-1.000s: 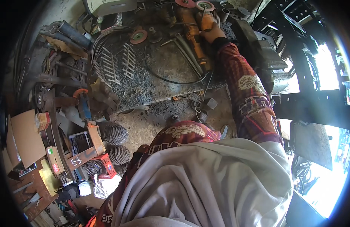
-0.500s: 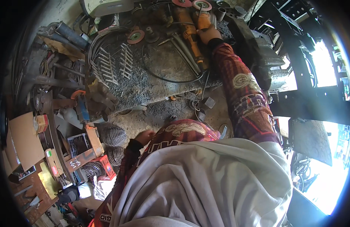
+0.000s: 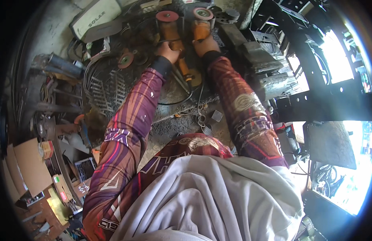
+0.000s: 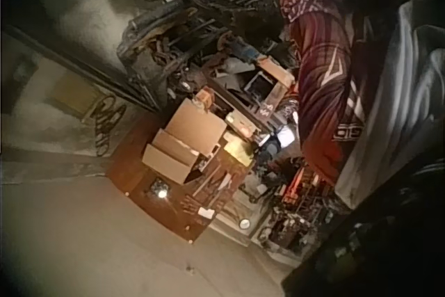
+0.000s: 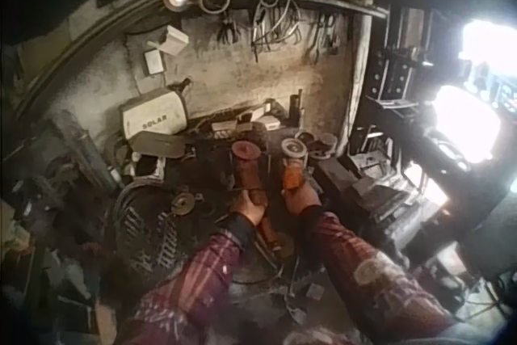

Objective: The person welds metal rods onto a curved wire structure using a welding torch and wipes the components with a cloth while wearing protective gloves.

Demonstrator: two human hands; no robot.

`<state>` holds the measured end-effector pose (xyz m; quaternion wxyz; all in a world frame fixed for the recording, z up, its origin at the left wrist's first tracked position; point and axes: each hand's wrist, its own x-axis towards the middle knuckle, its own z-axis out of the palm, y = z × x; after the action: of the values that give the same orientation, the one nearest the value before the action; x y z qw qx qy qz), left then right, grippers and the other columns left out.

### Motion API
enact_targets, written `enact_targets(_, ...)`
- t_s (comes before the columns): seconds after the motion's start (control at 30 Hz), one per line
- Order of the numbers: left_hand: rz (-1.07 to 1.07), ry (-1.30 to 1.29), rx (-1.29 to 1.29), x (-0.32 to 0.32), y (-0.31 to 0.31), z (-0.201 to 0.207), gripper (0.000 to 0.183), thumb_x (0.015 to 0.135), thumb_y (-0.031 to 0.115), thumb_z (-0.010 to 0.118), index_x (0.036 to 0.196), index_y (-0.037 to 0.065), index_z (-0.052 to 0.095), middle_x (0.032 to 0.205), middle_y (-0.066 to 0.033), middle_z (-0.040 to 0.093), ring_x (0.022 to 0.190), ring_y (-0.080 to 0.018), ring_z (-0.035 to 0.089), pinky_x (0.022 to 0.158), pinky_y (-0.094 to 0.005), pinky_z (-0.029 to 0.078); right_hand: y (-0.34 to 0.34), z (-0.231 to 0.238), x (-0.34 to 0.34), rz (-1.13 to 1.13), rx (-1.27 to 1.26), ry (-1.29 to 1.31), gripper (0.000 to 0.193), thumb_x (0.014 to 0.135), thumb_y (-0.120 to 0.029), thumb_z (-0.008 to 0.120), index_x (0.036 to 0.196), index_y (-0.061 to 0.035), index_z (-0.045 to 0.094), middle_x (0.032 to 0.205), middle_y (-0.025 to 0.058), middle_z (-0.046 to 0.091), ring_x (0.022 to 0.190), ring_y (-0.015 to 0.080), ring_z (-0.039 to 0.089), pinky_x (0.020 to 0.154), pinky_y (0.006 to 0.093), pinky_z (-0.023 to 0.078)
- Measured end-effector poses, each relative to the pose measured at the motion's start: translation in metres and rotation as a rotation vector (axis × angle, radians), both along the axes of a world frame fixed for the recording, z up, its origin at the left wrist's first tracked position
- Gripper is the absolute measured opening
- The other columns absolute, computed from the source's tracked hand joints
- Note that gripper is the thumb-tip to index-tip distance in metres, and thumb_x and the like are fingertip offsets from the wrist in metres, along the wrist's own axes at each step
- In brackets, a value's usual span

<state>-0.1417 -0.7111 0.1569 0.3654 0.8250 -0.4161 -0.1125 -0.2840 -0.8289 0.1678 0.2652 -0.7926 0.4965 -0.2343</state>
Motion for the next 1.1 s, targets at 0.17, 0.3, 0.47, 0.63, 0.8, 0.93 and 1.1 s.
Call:
enact_targets(0.17,0.175,0.167,0.364,0.001,-0.036,0.002,0.098,0.070,0.050,0.084,0.141,-0.002,0.041,0.142,-0.0285,0.050,0.132,-0.0387,0.052,0.109,-0.0432,0.045,-0.001,0.008,-0.008,-0.052,0.142,-0.007,0.071,0.085,-0.048,0.072,0.123,0.0104,0.056,0.117,0.0327,0.065,0.114,0.0437,0.064,0.097,0.0468,0.051)
enact_targets(0.3,0.264,0.328,0.267,0.008,-0.048,-0.005,0.109,0.066,0.046,0.089,0.146,-0.003,0.032,0.142,-0.0291,0.049,0.132,-0.0384,0.052,0.108,-0.0427,0.047,-0.002,-0.001,-0.006,-0.080,0.142,-0.024,0.078,0.084,-0.049,0.072,0.126,0.0121,0.048,0.116,0.0342,0.065,0.113,0.0456,0.064,0.097,0.0471,0.051)
enact_targets(0.47,0.294,0.181,0.412,-0.025,-0.053,0.028,0.113,0.063,0.039,0.091,0.147,-0.004,0.028,0.145,-0.0291,0.043,0.130,-0.0410,0.052,0.106,-0.0411,0.049,-0.011,-0.011,-0.015,-0.091,0.146,0.053,0.083,0.083,-0.051,0.073,0.126,0.0135,0.043,0.115,0.0364,0.064,0.111,0.0471,0.064,0.095,0.0480,0.051)
enact_targets(0.63,0.424,0.312,0.288,0.028,-0.057,0.003,0.089,0.064,0.030,0.086,0.136,-0.005,0.048,0.132,-0.0266,0.057,0.113,-0.0343,0.064,0.094,-0.0384,0.055,0.004,-0.007,-0.002,-0.100,0.104,-0.025,0.083,0.083,-0.050,0.074,0.127,0.0126,0.042,0.111,0.0343,0.066,0.106,0.0470,0.066,0.092,0.0482,0.053)
enact_targets(0.8,0.083,0.661,-0.258,0.054,-0.031,0.011,0.037,0.067,0.026,0.083,0.090,-0.002,0.074,0.083,-0.0098,0.072,0.070,-0.0189,0.068,0.067,-0.0339,0.055,-0.003,-0.014,-0.009,-0.100,0.143,-0.082,0.082,0.082,-0.050,0.075,0.129,0.0093,0.043,0.114,0.0329,0.066,0.108,0.0464,0.065,0.093,0.0485,0.052)
enact_targets(0.93,-0.116,0.808,-0.318,0.059,0.013,0.029,0.028,0.080,0.024,0.076,0.096,0.001,0.072,0.082,-0.0075,0.070,0.068,-0.0168,0.067,0.063,-0.0323,0.054,-0.005,-0.014,-0.012,-0.097,0.145,-0.065,0.083,0.081,-0.050,0.075,0.130,0.0079,0.042,0.114,0.0322,0.066,0.108,0.0461,0.065,0.093,0.0484,0.052)
enact_targets(1.1,-0.187,0.955,-0.343,0.039,0.117,0.087,0.037,0.093,0.026,0.064,0.120,0.002,0.059,0.090,-0.0123,0.069,0.074,-0.0193,0.069,0.064,-0.0318,0.056,0.000,-0.013,-0.009,-0.080,0.135,-0.001,0.088,0.081,-0.052,0.074,0.134,0.0082,0.038,0.116,0.0316,0.066,0.109,0.0458,0.065,0.094,0.0479,0.052)
